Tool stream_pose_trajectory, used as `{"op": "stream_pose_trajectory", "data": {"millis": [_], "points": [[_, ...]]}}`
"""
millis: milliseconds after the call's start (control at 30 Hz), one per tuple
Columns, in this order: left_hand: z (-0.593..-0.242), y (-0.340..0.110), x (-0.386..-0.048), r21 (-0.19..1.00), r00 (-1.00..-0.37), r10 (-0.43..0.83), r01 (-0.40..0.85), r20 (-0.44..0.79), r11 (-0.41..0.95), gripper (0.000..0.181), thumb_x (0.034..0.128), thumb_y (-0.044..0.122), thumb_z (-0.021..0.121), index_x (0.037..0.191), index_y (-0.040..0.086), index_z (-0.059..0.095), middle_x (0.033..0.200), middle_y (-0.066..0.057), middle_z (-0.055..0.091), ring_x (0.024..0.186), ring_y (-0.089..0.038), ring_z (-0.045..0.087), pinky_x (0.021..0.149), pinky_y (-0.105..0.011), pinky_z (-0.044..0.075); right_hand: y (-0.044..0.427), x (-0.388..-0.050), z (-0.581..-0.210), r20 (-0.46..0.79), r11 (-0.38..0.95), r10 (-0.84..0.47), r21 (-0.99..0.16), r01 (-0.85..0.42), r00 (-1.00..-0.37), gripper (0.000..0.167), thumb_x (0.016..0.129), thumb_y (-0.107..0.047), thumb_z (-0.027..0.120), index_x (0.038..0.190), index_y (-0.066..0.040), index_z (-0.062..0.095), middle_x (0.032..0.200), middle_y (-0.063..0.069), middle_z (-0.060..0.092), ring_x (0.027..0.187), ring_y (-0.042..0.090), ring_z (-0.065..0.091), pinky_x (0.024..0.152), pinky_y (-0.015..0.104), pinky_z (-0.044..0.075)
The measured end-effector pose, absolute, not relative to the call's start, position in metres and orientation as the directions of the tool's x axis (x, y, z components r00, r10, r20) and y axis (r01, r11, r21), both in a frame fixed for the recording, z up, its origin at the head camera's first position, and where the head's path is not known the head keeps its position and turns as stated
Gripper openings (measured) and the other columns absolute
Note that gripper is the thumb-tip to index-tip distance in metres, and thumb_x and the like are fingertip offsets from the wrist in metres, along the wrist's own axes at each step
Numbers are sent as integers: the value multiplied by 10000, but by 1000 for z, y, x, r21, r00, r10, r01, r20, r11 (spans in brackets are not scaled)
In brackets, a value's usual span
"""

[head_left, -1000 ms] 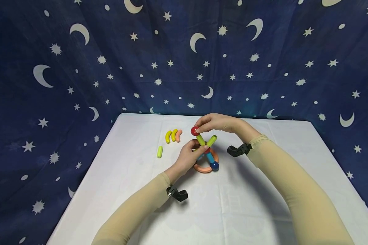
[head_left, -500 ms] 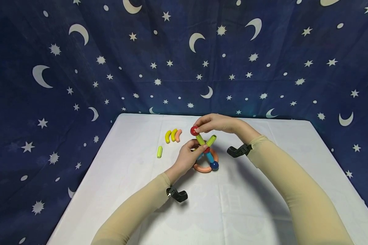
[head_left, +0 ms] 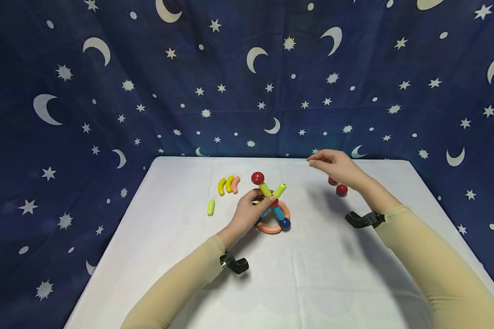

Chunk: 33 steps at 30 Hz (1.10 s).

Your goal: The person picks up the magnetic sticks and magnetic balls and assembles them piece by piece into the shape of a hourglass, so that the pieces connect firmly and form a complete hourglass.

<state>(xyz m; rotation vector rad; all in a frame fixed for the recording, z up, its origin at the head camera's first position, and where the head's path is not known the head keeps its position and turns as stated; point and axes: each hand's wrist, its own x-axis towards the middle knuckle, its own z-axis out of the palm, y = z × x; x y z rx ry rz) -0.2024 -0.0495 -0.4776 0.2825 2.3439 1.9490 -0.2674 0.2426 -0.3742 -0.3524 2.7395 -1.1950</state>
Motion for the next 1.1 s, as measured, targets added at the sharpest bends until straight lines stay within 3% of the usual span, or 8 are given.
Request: {"op": "stream_pose_trajectory", "data": {"millis": [100, 267, 500, 767, 1100], "points": [[-476, -53, -202, 981, -981, 185, 87, 54, 173, 347, 946, 401, 739, 1214, 181, 723, 1056, -15, 672, 1018, -240, 595, 809, -344, 458, 273, -262, -389, -14, 730, -182, -671, -126, -983, 475, 1029, -477, 581, 1314, -104, 656, 1250, 147, 652, 1124, 328, 590, 902, 525, 472], [-462, -54, -195, 984, -983, 180, 74, 44, 164, 340, 967, 310, 732, 1245, 117, 710, 1079, -82, 671, 1042, -267, 588, 825, -347, 434, 306, -256, -423, -43, 805, -68, -593, -29, -997, 516, 1032, -402, 579, 1352, 3, 592, 1269, 256, 615, 1169, 416, 568, 963, 587, 438], [-444, -49, -185, 986, -982, 186, 51, 21, 160, 298, 985, 211, 709, 1255, 83, 709, 1073, -102, 668, 1007, -224, 566, 823, -332, 441, 318, -250, -461, -163, 823, -12, -563, 83, -987, 731, 985, -451, 637, 1440, 93, 459, 1349, 341, 527, 1228, 489, 510, 1011, 631, 405], [-446, -50, -185, 984, -975, 223, 35, -5, 173, 295, 961, 209, 739, 1232, 97, 708, 1086, -106, 659, 1052, -304, 574, 828, -326, 471, 321, -248, -473, -127, 821, 7, -565, 78, -992, 674, 971, -438, 666, 1366, 92, 536, 1292, 316, 587, 1188, 469, 541, 1000, 620, 413], [-444, -50, -187, 982, -968, 250, 20, -28, 186, 306, 957, 204, 743, 1231, 79, 688, 1114, -97, 651, 1074, -356, 580, 829, -318, 501, 325, -246, -478, -167, 766, 59, -624, 152, -984, 648, 984, -398, 661, 1406, 70, 509, 1323, 306, 552, 1157, 442, 537, 964, 566, 475]]}}
